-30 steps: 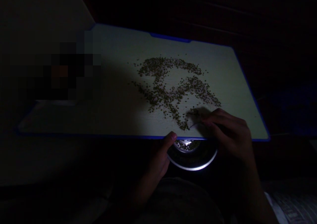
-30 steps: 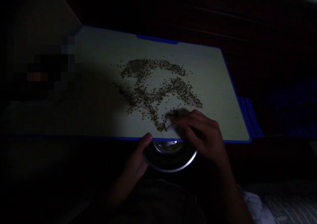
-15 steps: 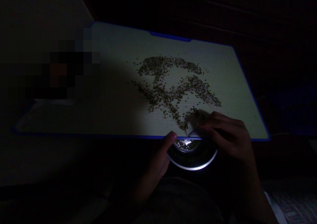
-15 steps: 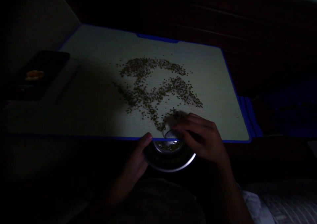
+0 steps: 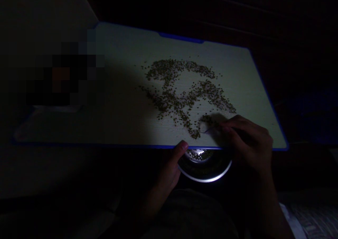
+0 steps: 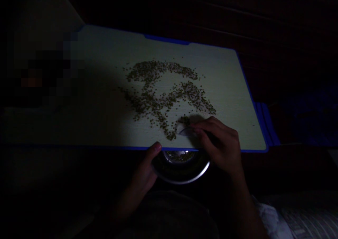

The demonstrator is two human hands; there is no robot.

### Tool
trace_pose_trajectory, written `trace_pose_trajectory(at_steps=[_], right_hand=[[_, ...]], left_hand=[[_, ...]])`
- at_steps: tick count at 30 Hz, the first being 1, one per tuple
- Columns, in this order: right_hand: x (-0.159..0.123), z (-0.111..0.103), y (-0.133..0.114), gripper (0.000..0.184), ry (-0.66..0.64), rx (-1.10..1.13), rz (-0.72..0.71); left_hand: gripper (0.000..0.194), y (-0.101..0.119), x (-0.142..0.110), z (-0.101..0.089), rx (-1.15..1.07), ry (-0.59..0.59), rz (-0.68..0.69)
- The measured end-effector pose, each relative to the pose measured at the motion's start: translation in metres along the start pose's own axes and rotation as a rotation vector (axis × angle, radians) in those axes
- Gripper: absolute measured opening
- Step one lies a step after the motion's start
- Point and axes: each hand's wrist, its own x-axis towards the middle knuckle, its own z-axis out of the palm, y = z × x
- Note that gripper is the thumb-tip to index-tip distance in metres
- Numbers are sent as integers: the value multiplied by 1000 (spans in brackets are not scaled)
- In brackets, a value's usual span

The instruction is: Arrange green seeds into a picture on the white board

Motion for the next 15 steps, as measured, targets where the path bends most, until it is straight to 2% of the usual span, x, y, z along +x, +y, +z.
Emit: trace_pose_trajectory(at_steps=[6,11,15], right_hand=[[2,0,-1,23,-82,-12,-36],[4,-3,2,26,-163,-11,-133],[3,-2,1,26,-158,19,-132]], left_hand=[[58,0,0,-1,24,18,-12],[64,-1,0,-2,28,17,-34],[71,-1,-1,-2,24,24,3]])
